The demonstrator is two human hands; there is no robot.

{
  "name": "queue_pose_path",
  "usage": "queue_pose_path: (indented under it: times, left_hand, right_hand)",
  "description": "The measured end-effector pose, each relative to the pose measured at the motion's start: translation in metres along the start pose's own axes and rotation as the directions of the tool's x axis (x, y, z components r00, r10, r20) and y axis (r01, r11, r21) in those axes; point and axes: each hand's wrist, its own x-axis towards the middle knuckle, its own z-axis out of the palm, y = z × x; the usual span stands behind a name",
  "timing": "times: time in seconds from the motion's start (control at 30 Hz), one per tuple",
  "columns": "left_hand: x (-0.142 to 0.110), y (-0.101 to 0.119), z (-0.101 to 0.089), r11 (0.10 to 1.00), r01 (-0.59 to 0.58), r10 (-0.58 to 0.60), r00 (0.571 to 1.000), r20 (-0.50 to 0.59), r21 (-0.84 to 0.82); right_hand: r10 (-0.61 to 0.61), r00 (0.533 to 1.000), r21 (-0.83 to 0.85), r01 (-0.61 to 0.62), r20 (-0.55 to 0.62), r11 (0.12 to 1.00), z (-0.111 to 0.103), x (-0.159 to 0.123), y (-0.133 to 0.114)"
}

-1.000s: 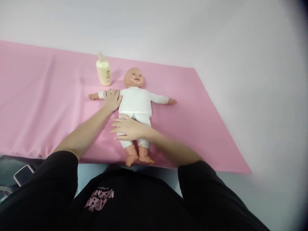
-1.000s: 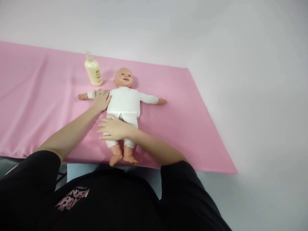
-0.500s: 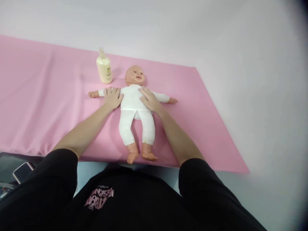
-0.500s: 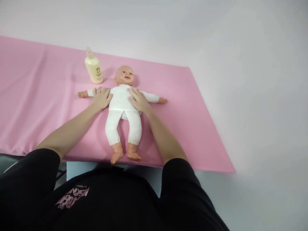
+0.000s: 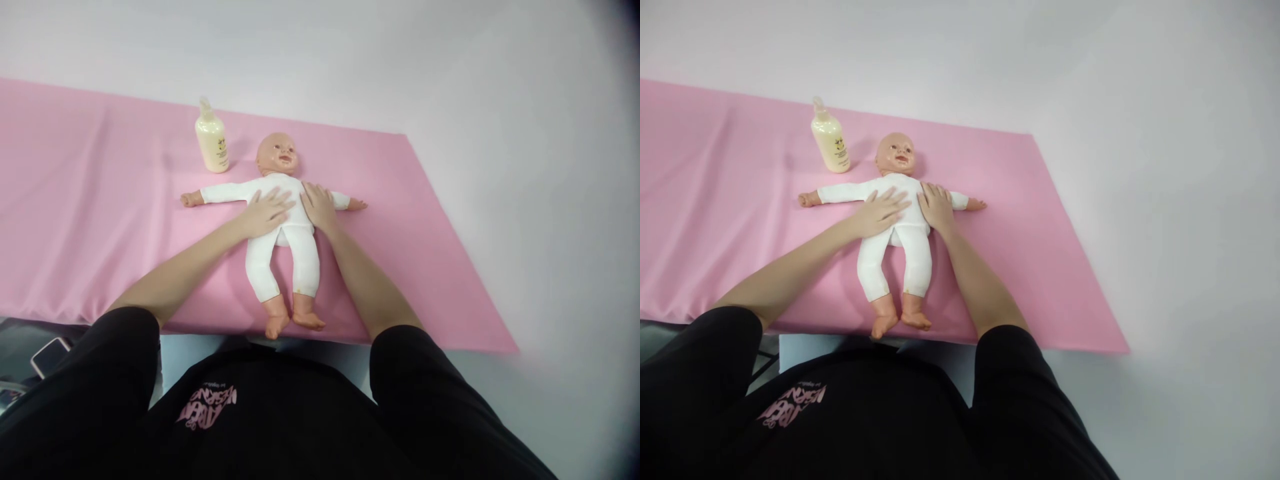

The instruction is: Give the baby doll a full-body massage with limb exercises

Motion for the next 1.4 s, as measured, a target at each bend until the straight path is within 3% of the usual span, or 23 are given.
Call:
queue_pose_path:
  times: [0.13, 0.37, 0.6, 0.67, 0.73, 0.77, 0.83, 0.93, 1.0, 1.13, 1.27, 1.4]
  left_hand:
    - [-0.011, 0.027, 0.009, 0.97, -0.242, 0.242, 0.969, 0.044, -0.004]
    - [-0.026, 0.054, 0.021, 0.853, -0.516, 0.521, 0.849, 0.084, -0.074]
    - [-0.043, 0.085, 0.034, 0.673, -0.707, 0.74, 0.646, 0.189, -0.218]
    - [-0.044, 0.089, 0.034, 0.653, -0.709, 0.757, 0.614, 0.221, -0.266]
    - [-0.041, 0.087, 0.031, 0.667, -0.686, 0.745, 0.627, 0.228, -0.29]
    - [-0.038, 0.083, 0.029, 0.69, -0.666, 0.723, 0.657, 0.214, -0.284]
    - [-0.031, 0.07, 0.024, 0.765, -0.602, 0.639, 0.754, 0.153, -0.23]
    - [-0.017, 0.042, 0.016, 0.915, -0.396, 0.401, 0.914, 0.06, -0.082]
    - [-0.008, 0.022, 0.011, 0.971, -0.239, 0.24, 0.97, 0.032, -0.028]
    - [0.003, -0.018, 0.007, 0.999, 0.004, -0.007, 0.998, -0.061, -0.047]
    - [0.008, -0.043, 0.014, 0.973, 0.18, -0.204, 0.964, -0.171, -0.142]
    - [0.008, -0.051, 0.02, 0.965, 0.216, -0.243, 0.948, -0.204, -0.146]
  right_hand:
    - [-0.012, 1.0, 0.023, 0.012, 0.008, 1.0, 0.0, 0.0, 0.002]
    - [-0.006, 1.0, 0.045, 0.007, -0.012, 0.999, -0.001, -0.001, 0.0]
    - [0.015, 1.0, 0.039, -0.015, 0.005, 0.999, -0.003, -0.002, -0.003]
    - [0.015, 1.0, 0.05, -0.016, 0.006, 0.999, -0.003, -0.002, -0.002]
    - [0.013, 1.0, 0.058, -0.013, -0.002, 0.998, -0.001, -0.001, -0.001]
    - [0.009, 1.0, 0.059, -0.008, -0.008, 0.998, -0.001, -0.001, 0.0]
    - [0.001, 1.0, 0.056, 0.0, -0.019, 0.998, 0.001, 0.0, 0.001]
    - [-0.004, 1.0, 0.035, 0.004, -0.015, 0.999, 0.002, 0.0, 0.002]
    - [-0.008, 1.0, 0.024, 0.008, -0.007, 1.0, 0.003, 0.0, 0.002]
    - [0.003, 1.0, 0.036, -0.003, 0.005, 0.999, 0.002, 0.001, 0.001]
    - [0.034, 0.999, 0.054, -0.037, 0.04, 0.998, 0.001, 0.003, -0.002]
    - [0.055, 0.99, 0.077, -0.065, 0.127, 0.995, -0.005, 0.001, -0.016]
